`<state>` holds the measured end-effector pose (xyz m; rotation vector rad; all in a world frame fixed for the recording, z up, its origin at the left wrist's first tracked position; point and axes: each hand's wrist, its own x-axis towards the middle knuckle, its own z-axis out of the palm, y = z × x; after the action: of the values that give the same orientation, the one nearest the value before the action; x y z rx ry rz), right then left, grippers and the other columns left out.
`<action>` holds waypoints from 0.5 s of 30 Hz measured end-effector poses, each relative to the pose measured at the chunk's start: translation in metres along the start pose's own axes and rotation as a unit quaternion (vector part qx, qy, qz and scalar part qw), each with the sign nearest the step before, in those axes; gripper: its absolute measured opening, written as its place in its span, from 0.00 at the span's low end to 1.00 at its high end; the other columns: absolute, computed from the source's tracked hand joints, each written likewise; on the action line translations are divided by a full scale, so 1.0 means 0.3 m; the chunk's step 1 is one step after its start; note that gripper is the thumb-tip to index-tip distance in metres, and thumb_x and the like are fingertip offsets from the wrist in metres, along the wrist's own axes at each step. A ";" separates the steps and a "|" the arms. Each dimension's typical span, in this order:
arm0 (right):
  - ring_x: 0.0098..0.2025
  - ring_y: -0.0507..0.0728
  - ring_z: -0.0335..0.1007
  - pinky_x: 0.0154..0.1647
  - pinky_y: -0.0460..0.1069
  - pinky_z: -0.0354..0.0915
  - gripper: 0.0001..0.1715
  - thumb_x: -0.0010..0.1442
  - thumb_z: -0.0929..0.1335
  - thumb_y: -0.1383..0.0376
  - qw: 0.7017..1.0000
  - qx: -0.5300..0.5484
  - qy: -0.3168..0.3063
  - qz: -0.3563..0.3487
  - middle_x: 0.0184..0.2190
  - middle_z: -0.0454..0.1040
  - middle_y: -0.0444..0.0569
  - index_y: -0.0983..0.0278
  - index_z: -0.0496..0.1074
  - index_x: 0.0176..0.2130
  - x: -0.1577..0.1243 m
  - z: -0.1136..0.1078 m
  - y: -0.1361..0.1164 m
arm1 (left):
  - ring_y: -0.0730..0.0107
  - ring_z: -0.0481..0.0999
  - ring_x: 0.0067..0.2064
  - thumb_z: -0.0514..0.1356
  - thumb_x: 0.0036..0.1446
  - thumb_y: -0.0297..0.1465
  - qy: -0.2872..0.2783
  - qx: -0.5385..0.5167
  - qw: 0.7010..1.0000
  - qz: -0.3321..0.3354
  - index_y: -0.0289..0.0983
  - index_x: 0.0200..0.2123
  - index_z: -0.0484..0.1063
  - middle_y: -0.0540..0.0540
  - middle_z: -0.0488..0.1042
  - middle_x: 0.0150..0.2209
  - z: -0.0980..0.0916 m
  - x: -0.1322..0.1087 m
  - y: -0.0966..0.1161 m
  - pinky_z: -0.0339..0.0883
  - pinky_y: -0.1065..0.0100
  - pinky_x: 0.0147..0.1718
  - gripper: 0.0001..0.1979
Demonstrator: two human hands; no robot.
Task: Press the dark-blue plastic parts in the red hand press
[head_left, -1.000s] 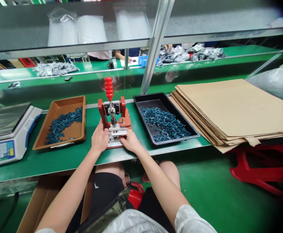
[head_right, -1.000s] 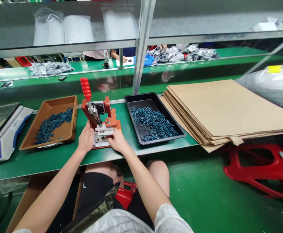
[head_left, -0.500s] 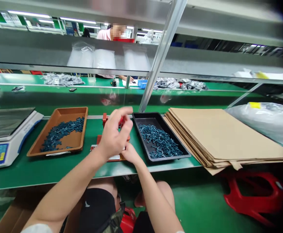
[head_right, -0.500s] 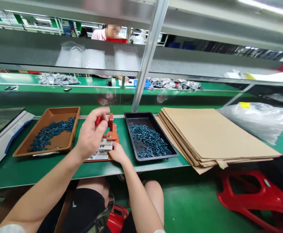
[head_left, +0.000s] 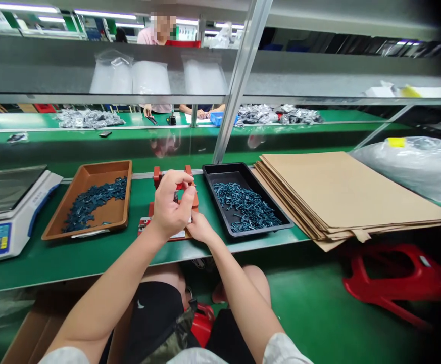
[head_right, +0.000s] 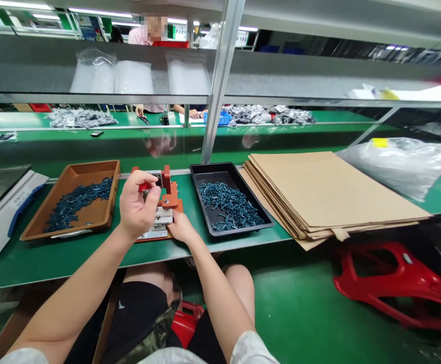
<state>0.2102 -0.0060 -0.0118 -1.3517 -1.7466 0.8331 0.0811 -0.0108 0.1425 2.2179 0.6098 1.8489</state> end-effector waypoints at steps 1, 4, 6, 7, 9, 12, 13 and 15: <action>0.53 0.62 0.76 0.55 0.52 0.69 0.24 0.59 0.66 0.73 1.000 -0.006 0.003 0.009 0.50 0.80 0.51 0.63 0.75 0.54 0.000 0.000 -0.003 | 0.68 0.70 0.40 0.56 0.65 0.32 0.018 0.002 1.000 -0.002 0.40 0.45 0.66 0.47 0.68 0.39 0.009 -0.016 0.005 0.69 0.62 0.41 0.06; 0.52 0.62 0.76 0.53 0.50 0.69 0.23 0.59 0.67 0.73 1.000 -0.008 0.008 0.026 0.50 0.80 0.51 0.62 0.75 0.53 0.001 0.001 -0.009 | 0.63 0.70 0.45 0.55 0.65 0.34 0.058 0.017 0.998 0.015 0.41 0.48 0.65 0.44 0.68 0.43 0.023 -0.056 0.001 0.68 0.58 0.46 0.09; 0.51 0.60 0.76 0.52 0.49 0.69 0.22 0.59 0.66 0.73 1.000 -0.001 0.011 0.021 0.49 0.81 0.49 0.61 0.76 0.52 0.002 0.002 -0.008 | 0.64 0.71 0.44 0.52 0.68 0.33 0.054 0.023 0.998 0.037 0.41 0.48 0.65 0.44 0.69 0.42 0.020 -0.046 -0.026 0.68 0.59 0.45 0.08; 0.51 0.60 0.76 0.52 0.49 0.68 0.22 0.59 0.66 0.74 1.000 0.000 0.013 0.017 0.48 0.81 0.49 0.61 0.76 0.51 0.002 0.004 -0.005 | 0.66 0.71 0.42 0.51 0.69 0.33 0.048 0.026 0.998 0.036 0.41 0.48 0.65 0.45 0.70 0.40 0.018 -0.023 -0.045 0.69 0.60 0.43 0.08; 0.50 0.60 0.77 0.51 0.50 0.69 0.19 0.59 0.66 0.73 1.000 -0.008 0.020 0.018 0.46 0.81 0.49 0.62 0.77 0.49 0.001 0.009 0.004 | 0.69 0.72 0.38 0.48 0.71 0.35 0.025 0.023 0.999 -0.003 0.42 0.49 0.65 0.46 0.71 0.38 0.019 0.054 -0.090 0.69 0.63 0.41 0.10; 0.47 0.61 0.77 0.50 0.52 0.69 0.14 0.62 0.65 0.71 0.999 -0.016 0.032 0.025 0.42 0.81 0.51 0.63 0.77 0.44 -0.004 0.022 0.014 | 0.73 0.73 0.32 0.45 0.72 0.41 -0.020 -0.009 0.996 -0.091 0.42 0.52 0.65 0.48 0.72 0.36 0.030 0.189 -0.154 0.70 0.67 0.38 0.16; 0.47 0.61 0.77 0.51 0.52 0.69 0.14 0.62 0.64 0.70 0.999 -0.014 0.040 0.013 0.42 0.81 0.51 0.63 0.77 0.43 -0.008 0.025 0.015 | 0.74 0.73 0.33 0.44 0.72 0.43 -0.033 -0.019 0.994 -0.106 0.42 0.53 0.65 0.47 0.73 0.37 0.030 0.218 -0.167 0.71 0.67 0.38 0.18; 0.53 0.61 0.73 0.57 0.54 0.66 0.16 0.62 0.63 0.70 0.998 -0.004 0.059 -0.038 0.48 0.78 0.53 0.63 0.76 0.46 -0.017 0.031 0.014 | 0.72 0.76 0.39 0.43 0.72 0.44 -0.041 -0.014 0.992 -0.117 0.43 0.56 0.64 0.45 0.75 0.43 0.015 0.223 -0.175 0.71 0.65 0.44 0.20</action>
<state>0.2051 -0.0105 -0.0208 -1.3040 -1.7003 0.6909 0.0848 0.0652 0.1805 2.0926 0.7855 1.6326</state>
